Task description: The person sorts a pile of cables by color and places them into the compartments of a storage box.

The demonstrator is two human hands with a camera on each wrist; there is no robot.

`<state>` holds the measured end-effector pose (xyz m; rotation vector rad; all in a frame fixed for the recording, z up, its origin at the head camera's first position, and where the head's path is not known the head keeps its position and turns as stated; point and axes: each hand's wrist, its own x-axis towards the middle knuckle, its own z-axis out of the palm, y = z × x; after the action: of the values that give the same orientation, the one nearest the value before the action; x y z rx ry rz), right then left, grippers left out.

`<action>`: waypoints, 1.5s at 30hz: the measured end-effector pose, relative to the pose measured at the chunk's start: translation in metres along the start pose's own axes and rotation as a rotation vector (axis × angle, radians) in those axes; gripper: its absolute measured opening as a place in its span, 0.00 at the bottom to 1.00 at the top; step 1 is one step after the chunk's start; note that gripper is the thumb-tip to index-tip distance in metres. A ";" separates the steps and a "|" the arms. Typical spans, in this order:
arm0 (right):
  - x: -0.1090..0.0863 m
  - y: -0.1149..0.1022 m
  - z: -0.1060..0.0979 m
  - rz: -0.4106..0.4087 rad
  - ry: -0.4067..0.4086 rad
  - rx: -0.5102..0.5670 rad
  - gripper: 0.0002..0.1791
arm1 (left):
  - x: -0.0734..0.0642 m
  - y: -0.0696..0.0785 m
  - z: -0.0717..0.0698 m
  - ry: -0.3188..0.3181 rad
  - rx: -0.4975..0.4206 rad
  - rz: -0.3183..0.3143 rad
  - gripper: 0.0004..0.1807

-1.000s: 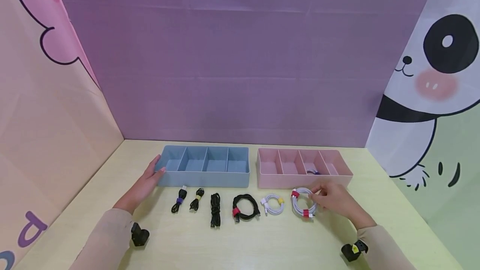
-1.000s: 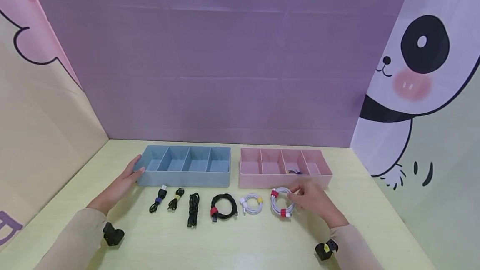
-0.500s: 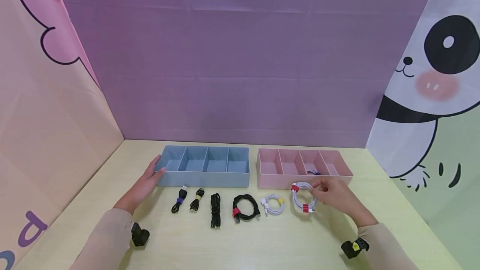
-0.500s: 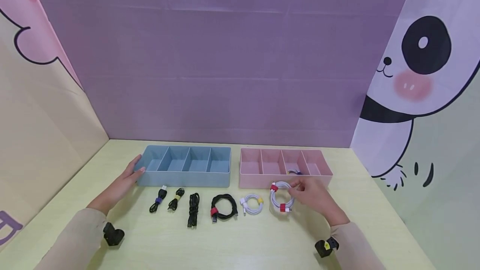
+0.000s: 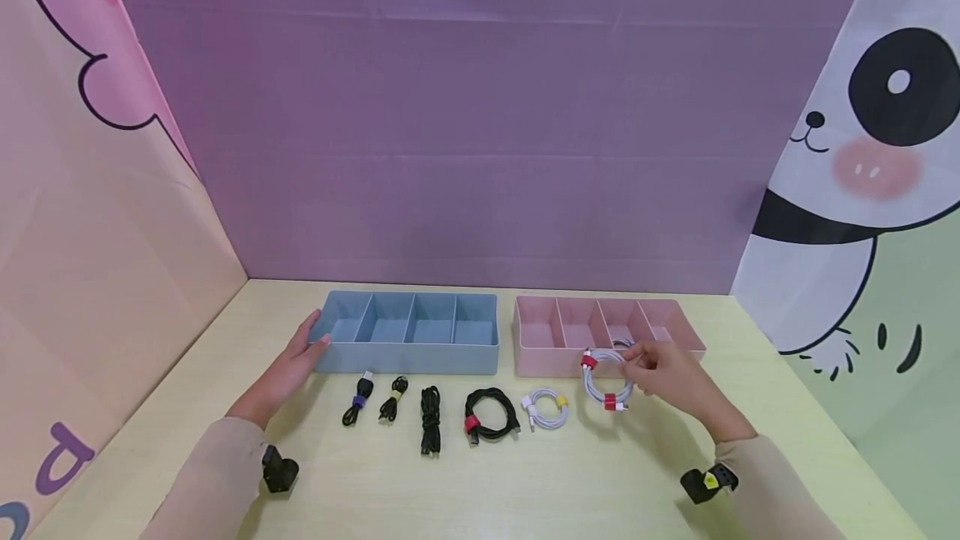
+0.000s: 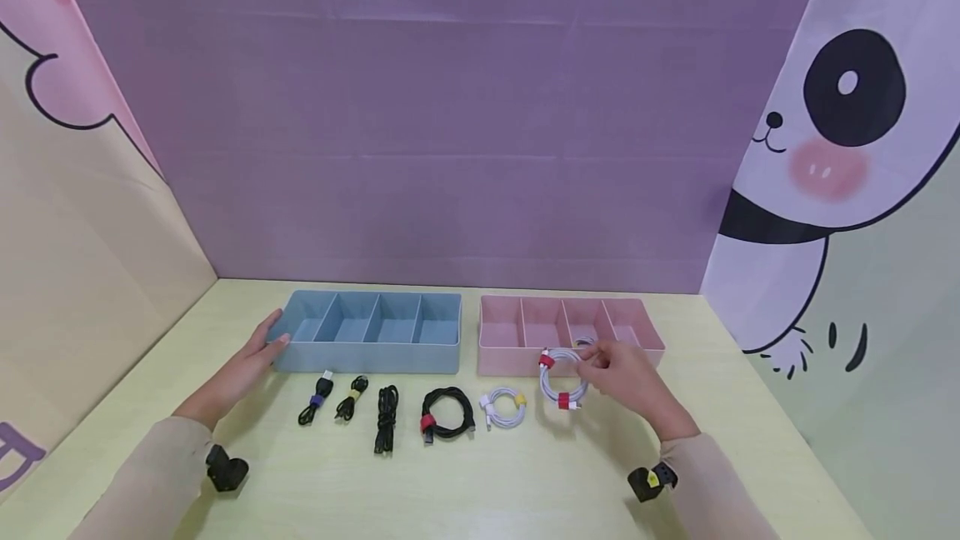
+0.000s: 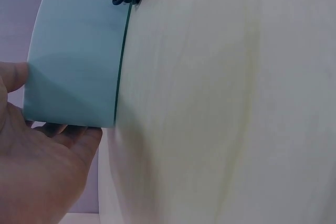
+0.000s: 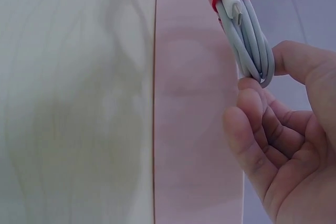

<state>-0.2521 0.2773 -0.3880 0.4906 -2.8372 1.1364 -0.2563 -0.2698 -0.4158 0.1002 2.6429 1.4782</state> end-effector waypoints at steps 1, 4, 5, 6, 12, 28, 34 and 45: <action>0.001 0.000 -0.001 -0.002 0.003 -0.001 0.08 | 0.000 0.000 0.000 0.000 -0.001 -0.002 0.44; 0.003 -0.002 -0.002 -0.010 0.014 0.003 0.08 | 0.001 -0.001 0.001 0.006 -0.005 -0.013 0.44; 0.003 -0.002 -0.003 -0.012 0.018 0.008 0.08 | 0.001 -0.001 0.000 0.005 -0.005 -0.016 0.44; 0.004 -0.003 -0.003 -0.019 0.018 0.016 0.08 | 0.001 -0.002 0.000 0.004 -0.004 -0.020 0.44; 0.006 -0.007 -0.006 -0.065 0.042 0.039 0.08 | 0.000 -0.001 0.000 -0.001 0.003 -0.011 0.44; 0.017 -0.007 -0.008 -0.085 0.119 -0.004 0.06 | -0.001 0.000 -0.001 -0.010 -0.003 -0.024 0.45; 0.024 -0.007 -0.008 -0.118 0.159 -0.018 0.03 | -0.002 0.001 0.000 -0.005 -0.002 -0.034 0.45; 0.028 -0.011 -0.008 -0.080 0.175 -0.053 0.04 | -0.002 0.001 0.000 -0.003 -0.003 -0.030 0.45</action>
<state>-0.2754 0.2677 -0.3700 0.4708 -2.6655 1.0331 -0.2545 -0.2694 -0.4150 0.0626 2.6275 1.4723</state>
